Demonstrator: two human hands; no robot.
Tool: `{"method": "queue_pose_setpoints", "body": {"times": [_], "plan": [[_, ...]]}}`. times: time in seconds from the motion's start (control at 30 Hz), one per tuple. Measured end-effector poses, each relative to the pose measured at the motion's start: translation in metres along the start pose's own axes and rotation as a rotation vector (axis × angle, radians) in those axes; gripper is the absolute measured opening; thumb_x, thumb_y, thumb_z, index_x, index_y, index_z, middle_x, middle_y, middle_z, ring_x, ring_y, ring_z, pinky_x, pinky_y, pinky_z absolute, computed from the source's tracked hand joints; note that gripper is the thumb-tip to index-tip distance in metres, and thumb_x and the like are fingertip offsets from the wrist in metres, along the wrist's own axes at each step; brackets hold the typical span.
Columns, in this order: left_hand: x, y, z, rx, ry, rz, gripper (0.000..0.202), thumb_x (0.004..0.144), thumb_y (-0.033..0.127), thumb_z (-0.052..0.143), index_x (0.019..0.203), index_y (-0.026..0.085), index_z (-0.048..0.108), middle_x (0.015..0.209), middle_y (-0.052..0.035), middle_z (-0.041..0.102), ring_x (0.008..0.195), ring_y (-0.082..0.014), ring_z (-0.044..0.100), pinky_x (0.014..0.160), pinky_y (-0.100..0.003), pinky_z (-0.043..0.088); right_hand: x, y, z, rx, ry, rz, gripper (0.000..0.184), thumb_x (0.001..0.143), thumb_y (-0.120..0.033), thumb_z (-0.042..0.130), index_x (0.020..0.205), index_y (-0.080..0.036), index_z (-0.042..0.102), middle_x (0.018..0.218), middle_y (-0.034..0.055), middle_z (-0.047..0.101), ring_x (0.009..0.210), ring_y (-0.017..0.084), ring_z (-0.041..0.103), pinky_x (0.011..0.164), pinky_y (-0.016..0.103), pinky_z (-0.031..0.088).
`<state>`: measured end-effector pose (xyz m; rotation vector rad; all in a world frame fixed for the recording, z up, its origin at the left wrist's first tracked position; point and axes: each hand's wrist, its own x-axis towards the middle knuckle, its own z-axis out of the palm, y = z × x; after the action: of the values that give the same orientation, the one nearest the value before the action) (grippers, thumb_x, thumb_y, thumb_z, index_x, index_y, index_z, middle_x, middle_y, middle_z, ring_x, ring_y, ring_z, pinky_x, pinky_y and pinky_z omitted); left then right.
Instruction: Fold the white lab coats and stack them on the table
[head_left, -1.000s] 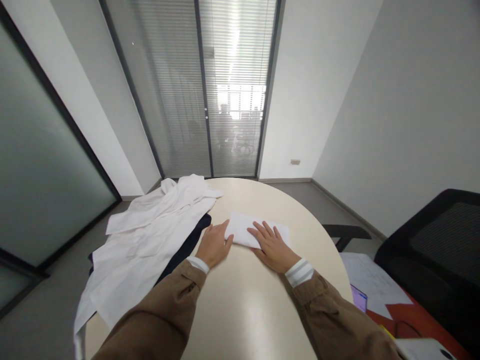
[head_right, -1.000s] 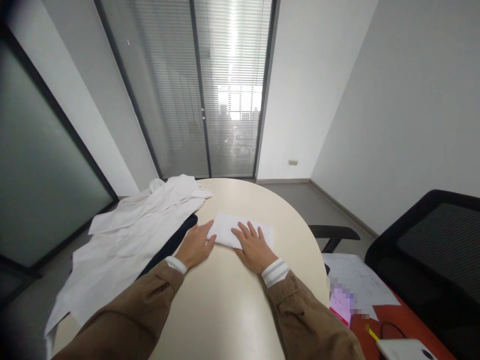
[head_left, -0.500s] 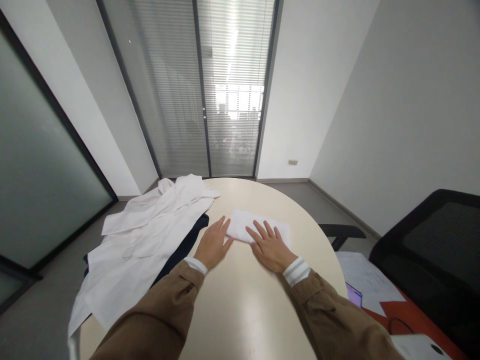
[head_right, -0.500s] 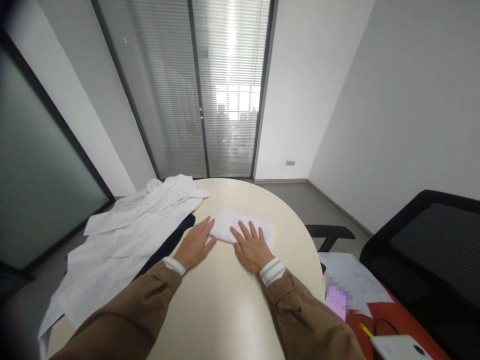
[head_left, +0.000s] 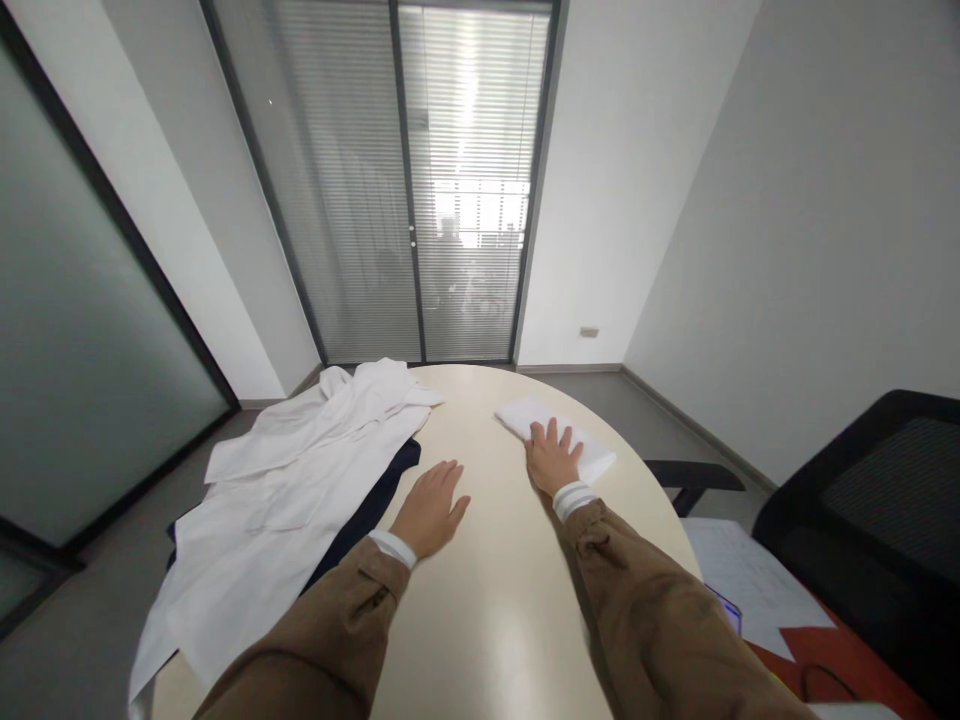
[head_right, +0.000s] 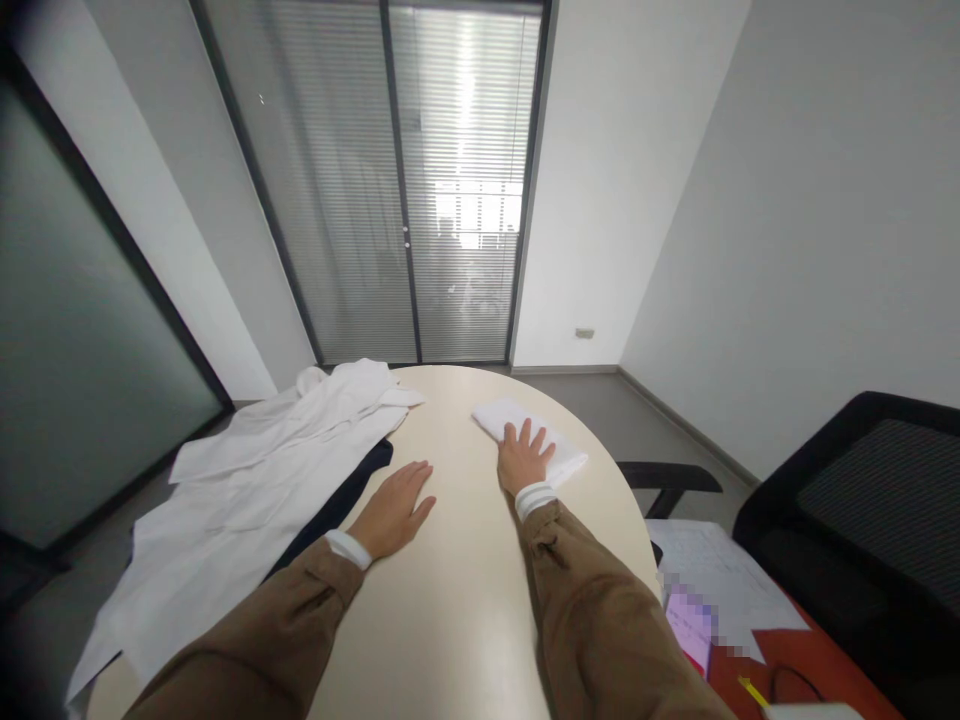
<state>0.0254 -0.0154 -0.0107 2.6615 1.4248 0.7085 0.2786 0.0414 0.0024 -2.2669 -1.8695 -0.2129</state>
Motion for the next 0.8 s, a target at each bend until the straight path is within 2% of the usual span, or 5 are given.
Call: {"method": "queue_pose_setpoints", "body": {"times": [0.17, 0.47, 0.6, 0.7, 0.8], "plan": [[0.001, 0.0, -0.002, 0.034, -0.016, -0.003, 0.046, 0.098, 0.034, 0.046, 0.14, 0.014, 0.048, 0.146, -0.0163, 0.053, 0.138, -0.0286, 0.048, 0.116, -0.049, 0.038, 0.031, 0.01, 0.008, 0.036, 0.065, 0.089, 0.049, 0.103, -0.033, 0.028, 0.145, -0.019, 0.047, 0.162, 0.0161, 0.027, 0.146, 0.048, 0.021, 0.109, 0.07, 0.024], [0.002, 0.002, -0.006, 0.052, -0.04, -0.013, 0.048, 0.098, 0.033, 0.046, 0.141, 0.012, 0.048, 0.147, -0.0162, 0.052, 0.139, -0.0292, 0.047, 0.117, -0.048, 0.037, 0.067, 0.037, 0.012, 0.205, 0.049, 0.083, 0.048, 0.1, -0.027, 0.029, 0.141, -0.018, 0.053, 0.159, 0.0155, 0.033, 0.144, 0.048, 0.025, 0.107, 0.072, 0.026], [0.002, 0.003, -0.008, 0.049, -0.047, -0.021, 0.047, 0.098, 0.033, 0.047, 0.14, 0.011, 0.05, 0.147, -0.0171, 0.053, 0.138, -0.0295, 0.047, 0.117, -0.048, 0.037, 0.056, 0.031, 0.005, 0.225, 0.169, 0.007, 0.046, 0.099, -0.027, 0.035, 0.139, -0.016, 0.054, 0.156, 0.0153, 0.039, 0.144, 0.042, 0.027, 0.111, 0.071, 0.021], [0.001, 0.004, -0.009, 0.034, -0.034, -0.026, 0.046, 0.097, 0.032, 0.049, 0.139, 0.013, 0.051, 0.145, -0.0161, 0.054, 0.137, -0.0291, 0.048, 0.117, -0.047, 0.038, 0.035, 0.017, 0.0, 0.223, 0.229, -0.133, 0.045, 0.097, -0.029, 0.04, 0.136, -0.015, 0.058, 0.154, 0.0141, 0.044, 0.145, 0.037, 0.027, 0.116, 0.062, 0.022], [0.0, 0.003, -0.01, 0.018, -0.002, -0.025, 0.044, 0.096, 0.03, 0.049, 0.137, 0.013, 0.052, 0.143, -0.0151, 0.056, 0.135, -0.0274, 0.05, 0.116, -0.045, 0.039, 0.011, 0.003, 0.0, 0.228, 0.195, -0.27, 0.044, 0.097, -0.031, 0.042, 0.131, -0.01, 0.062, 0.145, 0.0189, 0.052, 0.141, 0.033, 0.037, 0.117, 0.051, 0.027]]}}
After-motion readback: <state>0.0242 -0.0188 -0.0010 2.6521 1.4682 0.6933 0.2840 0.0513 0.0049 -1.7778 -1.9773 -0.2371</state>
